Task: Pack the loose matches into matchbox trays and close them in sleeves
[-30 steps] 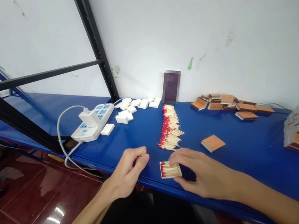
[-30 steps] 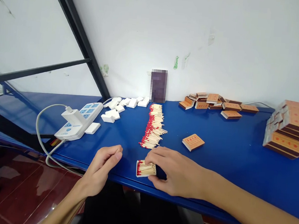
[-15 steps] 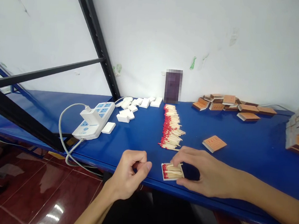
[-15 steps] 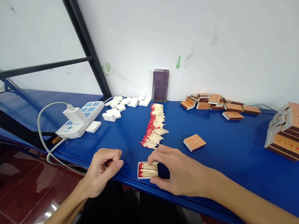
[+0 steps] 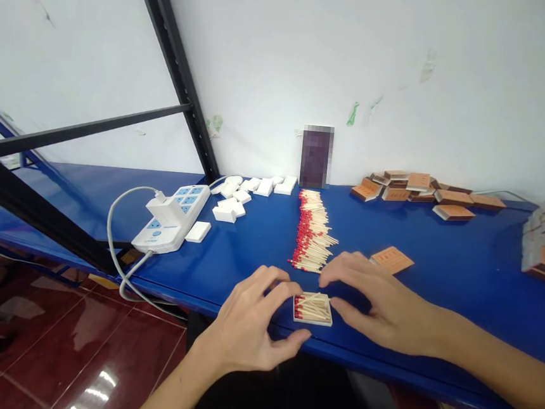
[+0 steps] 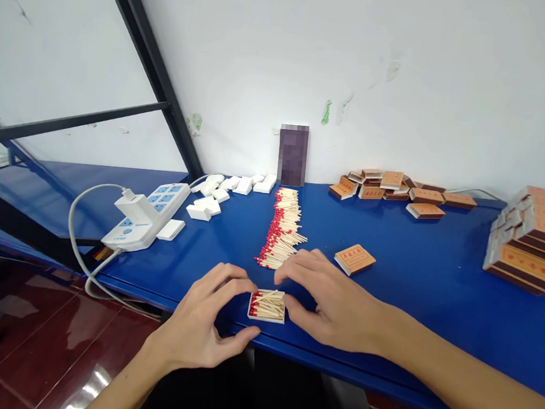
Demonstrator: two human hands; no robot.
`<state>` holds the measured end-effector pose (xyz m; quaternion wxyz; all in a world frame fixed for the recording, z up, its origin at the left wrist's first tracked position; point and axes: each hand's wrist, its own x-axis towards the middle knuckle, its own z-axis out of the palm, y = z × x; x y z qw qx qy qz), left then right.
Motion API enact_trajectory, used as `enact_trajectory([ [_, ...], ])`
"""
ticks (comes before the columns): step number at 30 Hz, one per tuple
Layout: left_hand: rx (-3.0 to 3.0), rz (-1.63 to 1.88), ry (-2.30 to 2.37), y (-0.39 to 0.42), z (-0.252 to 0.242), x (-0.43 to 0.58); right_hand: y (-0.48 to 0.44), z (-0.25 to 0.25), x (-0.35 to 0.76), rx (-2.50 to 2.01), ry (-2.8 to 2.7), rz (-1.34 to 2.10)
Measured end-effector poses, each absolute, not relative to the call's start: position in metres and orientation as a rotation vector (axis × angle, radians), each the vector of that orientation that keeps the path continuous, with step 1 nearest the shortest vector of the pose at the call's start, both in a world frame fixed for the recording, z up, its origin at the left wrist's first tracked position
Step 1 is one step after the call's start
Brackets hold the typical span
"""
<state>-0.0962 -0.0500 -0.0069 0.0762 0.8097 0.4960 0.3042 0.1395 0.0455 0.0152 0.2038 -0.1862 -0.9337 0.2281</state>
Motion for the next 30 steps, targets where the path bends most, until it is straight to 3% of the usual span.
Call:
enact_trajectory([
  [4, 2.498, 0.806, 1.413, -0.048, -0.008, -0.096, 0.049, 0.015, 0.136, -0.637, -2.717, 0.531],
  [10, 2.519, 0.790, 1.334, -0.047, -0.011, -0.098, 0.048, 0.010, 0.132, -0.721, -2.718, 0.709],
  [18, 2.530, 0.722, 1.334, -0.046, -0.009, -0.101, 0.041, 0.012, 0.136, -0.408, -2.633, 0.840],
  [30, 2.491, 0.799, 1.372, -0.047, -0.012, -0.099, 0.043, 0.009, 0.124, -0.553, -2.543, 0.860],
])
